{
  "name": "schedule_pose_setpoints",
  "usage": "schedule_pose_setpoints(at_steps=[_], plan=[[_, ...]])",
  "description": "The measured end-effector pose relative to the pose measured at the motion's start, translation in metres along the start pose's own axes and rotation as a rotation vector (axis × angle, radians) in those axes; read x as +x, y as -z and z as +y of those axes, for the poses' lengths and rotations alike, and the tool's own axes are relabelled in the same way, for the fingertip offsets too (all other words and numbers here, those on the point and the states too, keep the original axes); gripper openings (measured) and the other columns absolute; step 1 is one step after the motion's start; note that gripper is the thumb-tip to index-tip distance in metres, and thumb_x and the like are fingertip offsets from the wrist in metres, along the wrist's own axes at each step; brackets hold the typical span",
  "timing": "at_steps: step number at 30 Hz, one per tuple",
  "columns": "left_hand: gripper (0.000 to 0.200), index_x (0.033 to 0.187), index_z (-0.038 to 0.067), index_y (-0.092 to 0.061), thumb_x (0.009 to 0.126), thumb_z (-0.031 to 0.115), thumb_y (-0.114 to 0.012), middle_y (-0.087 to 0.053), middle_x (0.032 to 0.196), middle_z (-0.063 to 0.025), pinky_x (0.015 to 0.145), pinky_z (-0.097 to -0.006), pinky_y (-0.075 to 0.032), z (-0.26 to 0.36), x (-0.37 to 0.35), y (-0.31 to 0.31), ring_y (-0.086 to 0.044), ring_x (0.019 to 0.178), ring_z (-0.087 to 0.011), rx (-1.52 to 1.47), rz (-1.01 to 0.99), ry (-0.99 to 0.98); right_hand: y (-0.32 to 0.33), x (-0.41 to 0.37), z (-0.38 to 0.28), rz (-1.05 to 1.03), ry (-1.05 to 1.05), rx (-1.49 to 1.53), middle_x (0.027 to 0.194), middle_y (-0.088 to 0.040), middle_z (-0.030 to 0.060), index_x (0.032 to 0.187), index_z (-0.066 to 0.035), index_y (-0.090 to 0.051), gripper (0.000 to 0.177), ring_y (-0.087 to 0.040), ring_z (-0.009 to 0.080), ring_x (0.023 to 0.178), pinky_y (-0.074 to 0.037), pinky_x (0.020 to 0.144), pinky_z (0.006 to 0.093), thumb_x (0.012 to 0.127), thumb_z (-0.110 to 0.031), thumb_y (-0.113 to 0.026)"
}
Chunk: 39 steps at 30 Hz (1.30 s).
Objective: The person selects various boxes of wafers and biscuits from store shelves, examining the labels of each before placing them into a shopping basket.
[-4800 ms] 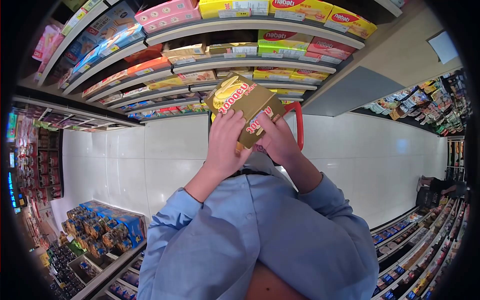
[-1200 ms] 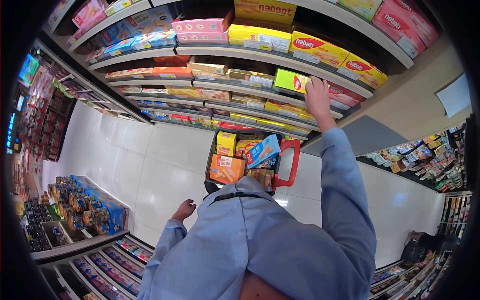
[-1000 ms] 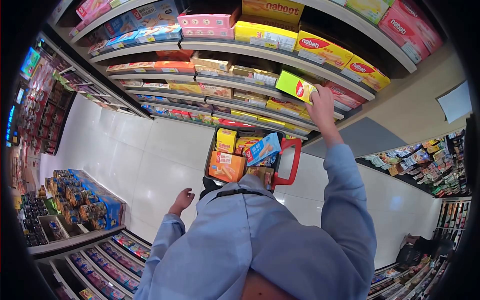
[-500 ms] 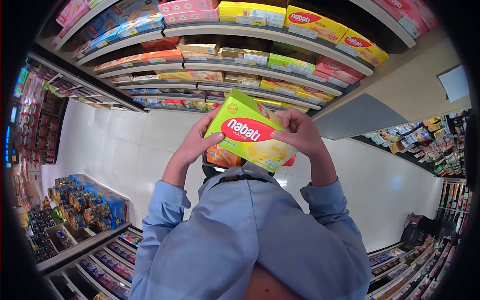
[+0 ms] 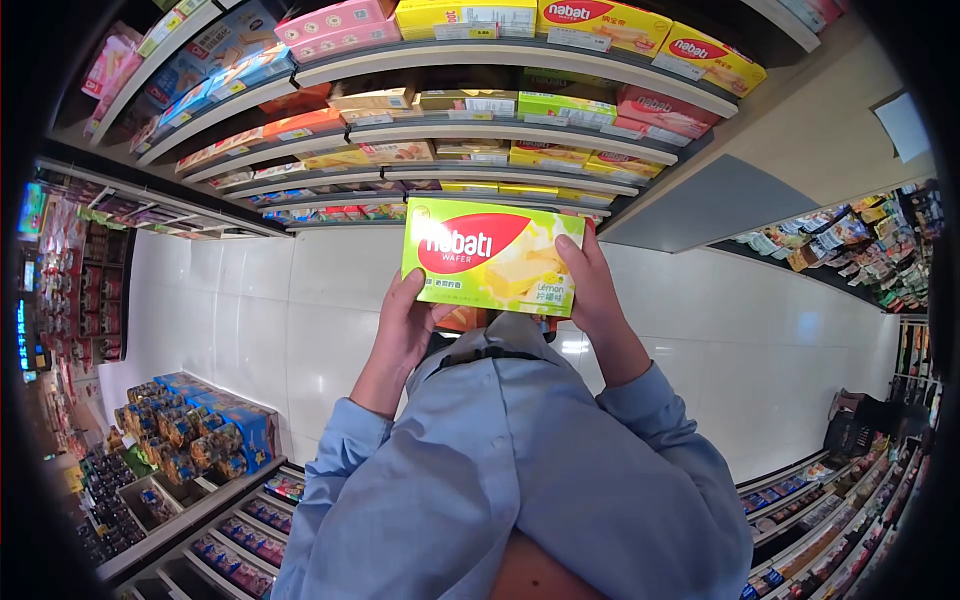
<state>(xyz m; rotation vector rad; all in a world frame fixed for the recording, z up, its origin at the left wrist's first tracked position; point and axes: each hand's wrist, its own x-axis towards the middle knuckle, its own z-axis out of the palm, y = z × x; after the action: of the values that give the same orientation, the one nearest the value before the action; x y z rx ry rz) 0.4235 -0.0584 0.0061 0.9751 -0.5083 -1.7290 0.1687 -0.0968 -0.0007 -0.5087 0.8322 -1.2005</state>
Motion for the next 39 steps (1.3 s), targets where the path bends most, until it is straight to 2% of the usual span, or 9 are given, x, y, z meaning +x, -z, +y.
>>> schedule_pose_setpoints(at_steps=[7,13,16,19,21,23,27,34,39], plan=[[0.057,0.140,0.000,-0.042,0.098,0.036,-0.058,-0.054,0.139,-0.0170,0.107,-0.0460,-0.047,0.000,-0.001,0.006,-0.056,0.127,-0.0294,-0.180,-0.124,-0.051,-0.015,0.002,-0.017,-0.025,0.036,-0.022,0.132,-0.054,0.0113,0.148,-0.003,-0.033,0.058,-0.058,0.0187,0.117,-0.051,0.097,0.0330,0.099,-0.018,-0.060],[0.057,0.140,0.001,-0.039,0.094,0.020,-0.066,-0.056,0.134,-0.0141,0.101,-0.0361,-0.052,0.006,-0.007,0.003,-0.059,0.121,-0.0222,-0.134,-0.089,-0.139,-0.016,0.008,-0.005,0.032,0.092,-0.126,0.133,-0.055,0.0118,0.149,-0.002,-0.032,0.059,-0.058,0.0177,0.116,-0.050,0.098,0.0328,0.099,-0.015,-0.060],[0.058,0.140,0.001,-0.039,0.089,0.007,-0.068,-0.057,0.129,-0.0126,0.098,-0.0342,-0.051,0.008,-0.009,-0.011,-0.060,0.116,-0.0188,0.199,0.070,-0.313,-0.020,0.010,0.006,-0.081,0.233,-0.440,0.136,-0.052,0.0109,0.151,-0.003,-0.029,0.062,-0.055,0.0180,0.120,-0.047,0.101,0.0328,0.098,-0.013,-0.060],[0.063,0.138,0.001,-0.041,0.083,0.001,-0.071,-0.056,0.128,-0.0120,0.099,-0.0338,-0.049,0.005,-0.006,-0.027,-0.058,0.117,-0.0170,0.659,0.049,-0.595,-0.034,0.001,0.005,-0.208,0.082,-0.306,0.141,-0.049,0.0091,0.153,-0.003,-0.025,0.067,-0.050,0.0177,0.127,-0.046,0.101,0.0342,0.098,-0.015,-0.062],[0.072,0.139,0.001,-0.039,0.077,0.003,-0.076,-0.050,0.139,-0.0163,0.104,-0.0369,-0.045,0.004,-0.006,-0.034,-0.054,0.125,-0.0258,1.059,0.029,-0.706,-0.042,-0.009,0.007,-0.184,-0.120,-0.258,0.141,-0.049,0.0098,0.151,-0.003,-0.028,0.063,-0.050,0.0182,0.128,-0.049,0.100,0.0364,0.099,-0.016,-0.061],[0.077,0.137,-0.001,-0.042,0.071,0.007,-0.080,-0.047,0.139,-0.0240,0.111,-0.0475,-0.038,0.003,-0.005,-0.045,-0.049,0.130,-0.0376,1.350,-0.060,-0.908,-0.048,-0.013,0.011,-0.258,-0.079,-0.063,0.140,-0.050,0.0101,0.150,-0.004,-0.031,0.059,-0.053,0.0186,0.125,-0.050,0.099,0.0366,0.100,-0.015,-0.060],[0.084,0.142,0.001,-0.043,0.071,0.020,-0.083,-0.044,0.143,-0.0252,0.113,-0.0587,-0.029,-0.007,-0.005,-0.059,-0.040,0.135,-0.0459,1.566,-0.113,-1.020,-0.047,-0.012,0.024,-0.157,-0.019,0.194,0.134,-0.054,0.0090,0.142,-0.005,-0.039,0.046,-0.056,0.0190,0.121,-0.052,0.099,0.0369,0.100,-0.012,-0.058],[0.069,0.141,0.005,-0.050,0.082,0.033,-0.073,-0.041,0.149,-0.0234,0.116,-0.0593,-0.022,0.009,-0.017,-0.071,-0.037,0.139,-0.0433,1.767,-0.377,-0.930,-0.030,-0.007,0.018,-0.104,0.110,0.244,0.135,-0.054,0.0079,0.140,-0.010,-0.042,0.043,-0.054,0.0204,0.126,-0.047,0.103,0.0408,0.101,-0.025,-0.054],[0.069,0.143,0.002,-0.046,0.084,0.028,-0.072,-0.042,0.146,-0.0260,0.115,-0.0575,-0.025,0.039,0.003,-0.038,-0.037,0.140,-0.0431,1.691,0.162,-0.975,-0.005,-0.009,0.010,-0.196,-0.016,0.225,0.139,-0.051,0.0090,0.145,-0.010,-0.039,0.055,-0.052,0.0225,0.129,-0.045,0.105,0.0418,0.098,-0.035,-0.053]])
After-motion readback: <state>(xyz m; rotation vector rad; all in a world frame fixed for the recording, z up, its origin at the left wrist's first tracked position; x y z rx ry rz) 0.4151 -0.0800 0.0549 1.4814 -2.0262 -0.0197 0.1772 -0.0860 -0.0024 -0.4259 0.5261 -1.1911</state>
